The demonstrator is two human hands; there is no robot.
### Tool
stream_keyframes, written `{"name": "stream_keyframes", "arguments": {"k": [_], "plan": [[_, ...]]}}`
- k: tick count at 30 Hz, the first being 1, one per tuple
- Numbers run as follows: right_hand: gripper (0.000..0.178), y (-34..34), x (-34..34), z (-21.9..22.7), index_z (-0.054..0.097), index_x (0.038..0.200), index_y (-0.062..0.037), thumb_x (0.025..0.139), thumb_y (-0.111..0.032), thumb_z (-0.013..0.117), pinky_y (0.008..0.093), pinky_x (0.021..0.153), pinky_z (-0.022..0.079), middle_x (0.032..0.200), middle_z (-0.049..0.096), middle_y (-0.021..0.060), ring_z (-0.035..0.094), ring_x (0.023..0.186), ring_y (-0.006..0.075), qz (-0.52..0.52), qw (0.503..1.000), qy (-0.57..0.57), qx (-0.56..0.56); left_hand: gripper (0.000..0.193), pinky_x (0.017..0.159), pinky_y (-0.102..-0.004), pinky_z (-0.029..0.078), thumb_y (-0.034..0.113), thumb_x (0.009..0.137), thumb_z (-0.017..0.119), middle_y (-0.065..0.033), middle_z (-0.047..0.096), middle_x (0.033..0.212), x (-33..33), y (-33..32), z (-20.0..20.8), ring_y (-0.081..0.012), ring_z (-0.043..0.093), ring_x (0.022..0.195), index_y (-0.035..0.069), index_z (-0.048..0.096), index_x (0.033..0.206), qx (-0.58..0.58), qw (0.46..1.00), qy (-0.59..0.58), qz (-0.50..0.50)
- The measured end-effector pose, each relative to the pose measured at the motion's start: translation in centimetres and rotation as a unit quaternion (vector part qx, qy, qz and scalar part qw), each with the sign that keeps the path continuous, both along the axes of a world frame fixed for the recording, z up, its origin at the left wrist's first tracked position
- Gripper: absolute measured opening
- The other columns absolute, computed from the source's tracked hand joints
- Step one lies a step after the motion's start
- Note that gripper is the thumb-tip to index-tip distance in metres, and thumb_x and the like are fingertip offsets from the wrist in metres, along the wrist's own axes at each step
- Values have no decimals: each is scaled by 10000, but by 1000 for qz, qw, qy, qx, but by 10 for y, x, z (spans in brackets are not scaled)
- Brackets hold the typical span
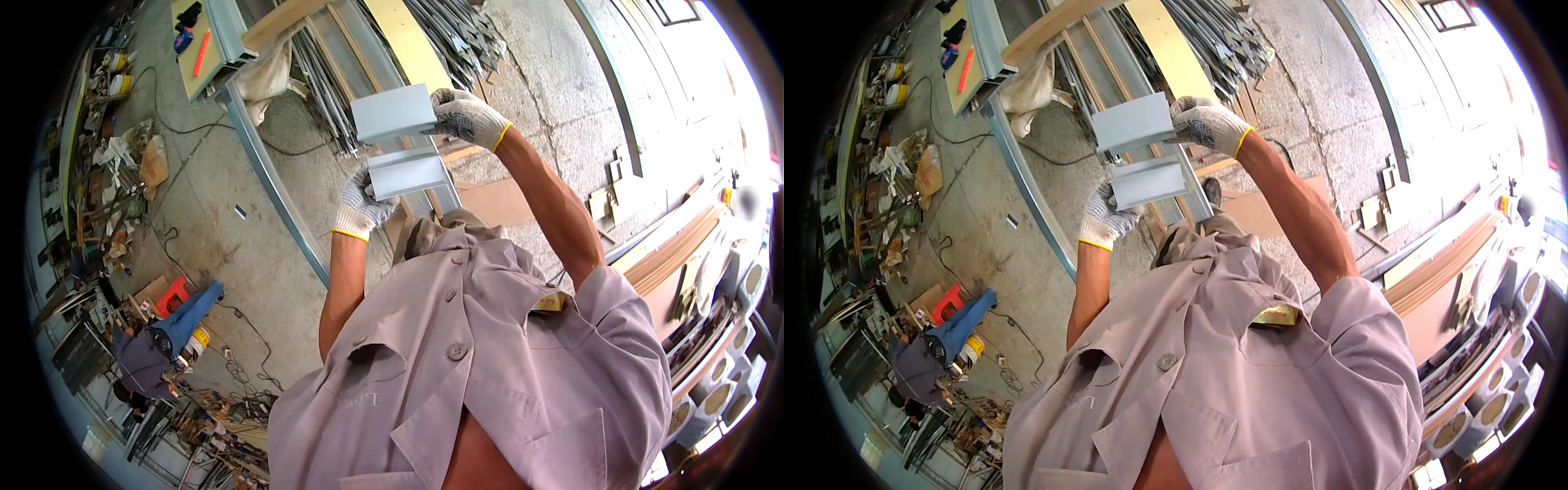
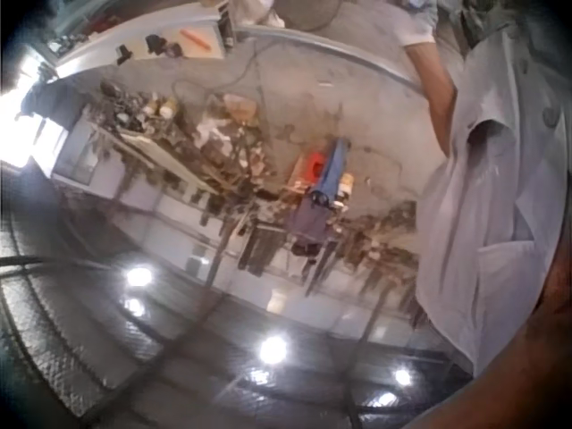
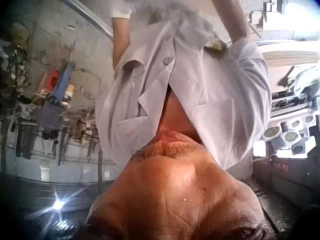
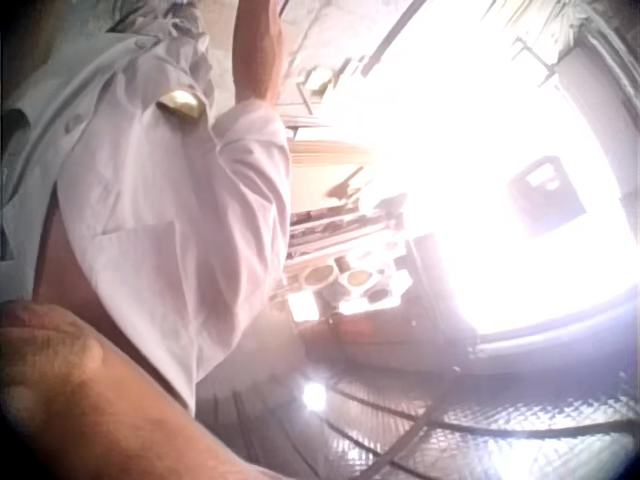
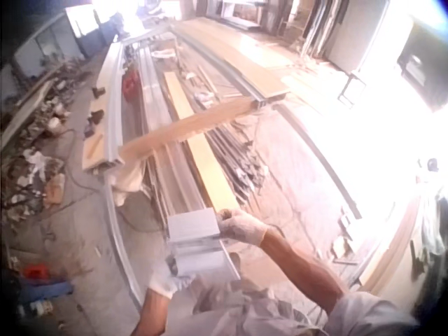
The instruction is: The person handles a large blue panel with a coworker, then picks up metal profiles and a black plastic corner piece. They insert the corner piece into the profile, walk to a workbench, and use a cordless drill to drive screws into the profile. The person continues assembling the metal frame components on the bench.
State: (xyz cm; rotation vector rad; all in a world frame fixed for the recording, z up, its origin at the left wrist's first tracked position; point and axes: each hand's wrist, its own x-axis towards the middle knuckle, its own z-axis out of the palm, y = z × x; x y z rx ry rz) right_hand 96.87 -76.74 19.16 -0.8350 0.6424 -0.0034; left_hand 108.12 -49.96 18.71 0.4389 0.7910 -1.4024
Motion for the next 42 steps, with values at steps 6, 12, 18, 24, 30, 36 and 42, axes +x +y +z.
{"name": "stream_keyframes", "arguments": {"k": [6, 12, 18, 24, 30, 36, 42], "plan": [[41, -24, 56, -66, 668, 920, -81, 950, -108, 669, 274, 634, 614, 799, 634, 20, 650, 702, 118, 46, 998, 34, 10, 227, 563, -386, 520, 322, 1021, 611, 88, 470, 537, -6, 44, -34, -84, 440, 454, 138, 741, 1049, -34, 999, -17, 12], [38, -88, 82, -144, 662, 966, -75, 973, -111, 652, 287, 648, 607, 840, 668, 31, 664, 750, 164, 219, 937, -87, -258, 332, 606, -400, 557, 407, 1039, 570, 63, 429, 503, -5, 47, -40, -106, 393, 415, 116, 702, 948, 29, 1000, -5, 9], [141, -71, 107, -93, 682, 1036, -61, 1019, -185, 617, 336, 800, 659, 938, 698, 83, 722, 891, 196, 119, 988, 78, -61, 330, 616, -381, 585, 382, 1055, 561, 51, 485, 529, -2, 57, -49, -84, 419, 426, 104, 714, 967, -83, 993, 40, 76], [230, -49, 94, -58, 679, 1054, -71, 987, -291, 702, 366, 800, 656, 1001, 684, 71, 703, 878, 221, 14, 987, 156, 32, 304, 636, -360, 607, 340, 1059, 561, 44, 497, 540, 8, 44, -41, -86, 370, 422, 92, 731, 1019, -15, 998, 7, 53], [228, -48, 95, -44, 671, 1050, -55, 985, -269, 716, 390, 749, 671, 958, 646, 64, 648, 811, 197, 42, 992, 119, 13, 281, 590, -304, 578, 272, 1074, 533, 21, 557, 608, -8, 24, -9, -83, 392, 456, 81, 738, 1093, -6, 992, -32, 120], [253, -63, 105, -102, 690, 1080, 0, 982, -232, 715, 402, 692, 668, 930, 664, 81, 668, 749, 197, 140, 985, -35, -89, 301, 556, -266, 532, 293, 1081, 527, 1, 651, 764, -50, -1, -25, -72, 417, 483, 70, 721, 1137, -82, 978, -109, 156], [359, -59, 85, -49, 632, 1232, 15, 1009, -261, 685, 412, 706, 658, 980, 679, 106, 701, 771, 227, 82, 992, 69, 70, 307, 480, -245, 462, 318, 1085, 532, 14, 663, 796, -110, -45, 2, -55, 407, 474, 80, 713, 1155, 36, 963, -73, 256]]}}
